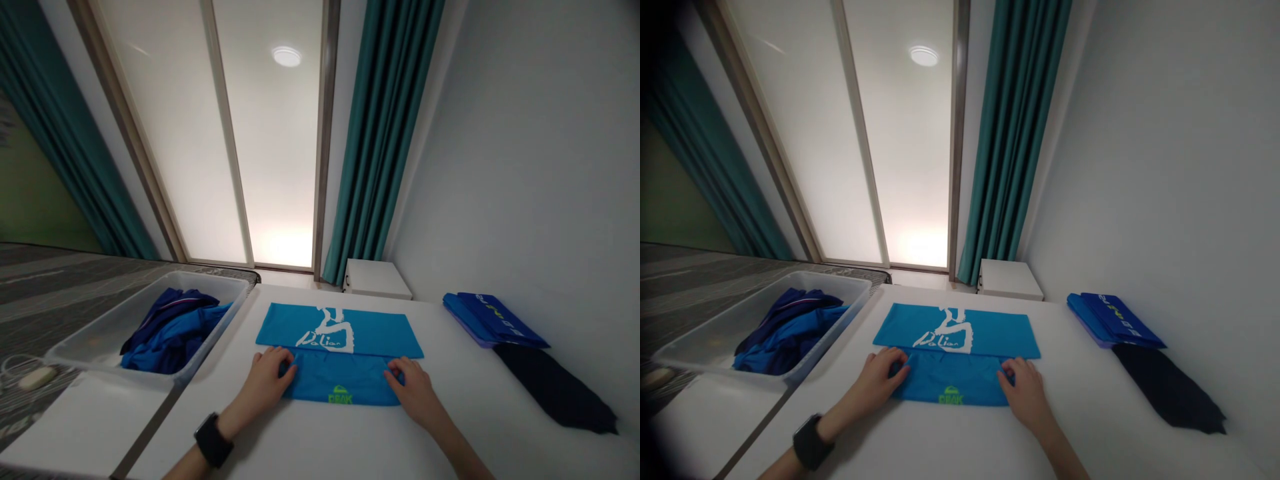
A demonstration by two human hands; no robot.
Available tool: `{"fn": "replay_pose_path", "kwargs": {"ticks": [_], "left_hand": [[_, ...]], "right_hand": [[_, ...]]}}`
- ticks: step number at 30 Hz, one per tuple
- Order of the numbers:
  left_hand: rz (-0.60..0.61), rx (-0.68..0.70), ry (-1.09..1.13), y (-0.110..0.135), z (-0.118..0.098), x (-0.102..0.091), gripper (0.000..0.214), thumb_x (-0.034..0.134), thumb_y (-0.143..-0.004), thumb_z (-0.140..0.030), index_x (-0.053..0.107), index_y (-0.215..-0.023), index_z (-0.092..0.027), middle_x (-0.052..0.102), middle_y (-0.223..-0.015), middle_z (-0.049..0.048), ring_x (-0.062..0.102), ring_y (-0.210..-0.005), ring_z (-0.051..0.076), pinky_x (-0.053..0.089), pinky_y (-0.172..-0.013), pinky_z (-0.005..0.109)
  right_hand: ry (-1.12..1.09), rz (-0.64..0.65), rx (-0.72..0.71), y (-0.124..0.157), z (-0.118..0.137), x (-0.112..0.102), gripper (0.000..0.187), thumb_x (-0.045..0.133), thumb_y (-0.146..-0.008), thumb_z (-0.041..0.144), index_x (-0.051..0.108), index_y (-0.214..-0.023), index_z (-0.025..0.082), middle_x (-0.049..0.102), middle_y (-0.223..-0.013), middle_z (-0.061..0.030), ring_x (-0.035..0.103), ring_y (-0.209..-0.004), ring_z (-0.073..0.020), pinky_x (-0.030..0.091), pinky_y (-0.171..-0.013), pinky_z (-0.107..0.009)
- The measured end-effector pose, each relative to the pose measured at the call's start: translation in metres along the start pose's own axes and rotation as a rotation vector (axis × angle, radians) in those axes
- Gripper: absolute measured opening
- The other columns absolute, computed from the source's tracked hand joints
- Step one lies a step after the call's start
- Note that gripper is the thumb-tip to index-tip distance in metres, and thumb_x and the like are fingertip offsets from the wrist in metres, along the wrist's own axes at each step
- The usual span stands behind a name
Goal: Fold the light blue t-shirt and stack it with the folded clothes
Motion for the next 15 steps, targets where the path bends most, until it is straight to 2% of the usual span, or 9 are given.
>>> {"fn": "replay_pose_path", "kwargs": {"ticks": [3,7,10,12,15], "left_hand": [[-0.003,0.014,0.159,0.012,0.002,-0.002,0.019,0.049,-0.087,-0.036,0.062,-0.088,-0.021,0.068,-0.092,0.0052,0.06,-0.089,0.024,0.043,-0.082,0.037],[0.051,0.099,0.302,0.041,0.007,-0.004,0.016,0.05,-0.088,-0.031,0.062,-0.095,-0.022,0.068,-0.098,0.0058,0.061,-0.093,0.023,0.047,-0.085,0.034],[0.107,0.234,0.357,0.062,0.009,-0.008,0.014,0.048,-0.089,-0.025,0.061,-0.094,-0.022,0.069,-0.104,0.0069,0.061,-0.101,0.022,0.047,-0.092,0.035],[0.152,0.314,0.364,0.071,0.009,-0.011,0.017,0.045,-0.091,-0.025,0.061,-0.093,-0.022,0.068,-0.106,0.0078,0.061,-0.103,0.022,0.047,-0.093,0.035],[0.138,0.337,0.299,0.071,0.011,-0.014,0.027,0.037,-0.096,-0.027,0.063,-0.099,-0.022,0.069,-0.107,0.0085,0.063,-0.102,0.022,0.049,-0.093,0.035]], "right_hand": [[-0.194,0.042,-0.018,0.014,-0.002,-0.008,0.027,0.05,-0.083,0.046,0.065,-0.085,0.024,0.068,-0.09,-0.0061,0.064,-0.087,-0.0233,0.051,-0.081,-0.036],[-0.356,0.109,-0.021,0.048,-0.011,-0.02,0.028,0.056,-0.083,0.046,0.066,-0.097,0.024,0.069,-0.109,-0.0081,0.063,-0.105,-0.0258,0.049,-0.095,-0.04],[-0.432,0.177,-0.13,0.073,-0.015,-0.024,0.022,0.051,-0.088,0.038,0.067,-0.091,0.024,0.07,-0.111,-0.0084,0.06,-0.114,-0.0252,0.046,-0.101,-0.041],[-0.438,0.205,-0.193,0.084,-0.018,-0.025,0.027,0.045,-0.092,0.036,0.067,-0.083,0.024,0.071,-0.106,-0.0085,0.06,-0.115,-0.0248,0.047,-0.101,-0.041],[-0.398,0.167,-0.198,0.087,-0.023,-0.027,0.035,0.04,-0.095,0.038,0.069,-0.082,0.024,0.072,-0.102,-0.0094,0.063,-0.11,-0.0249,0.049,-0.099,-0.042]]}}
Point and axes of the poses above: each hand's wrist, its own y-axis away from the middle knuckle, its own x-axis out of the palm, z = x × y, the point moved 2 cm from there along -y, towards the middle knuckle
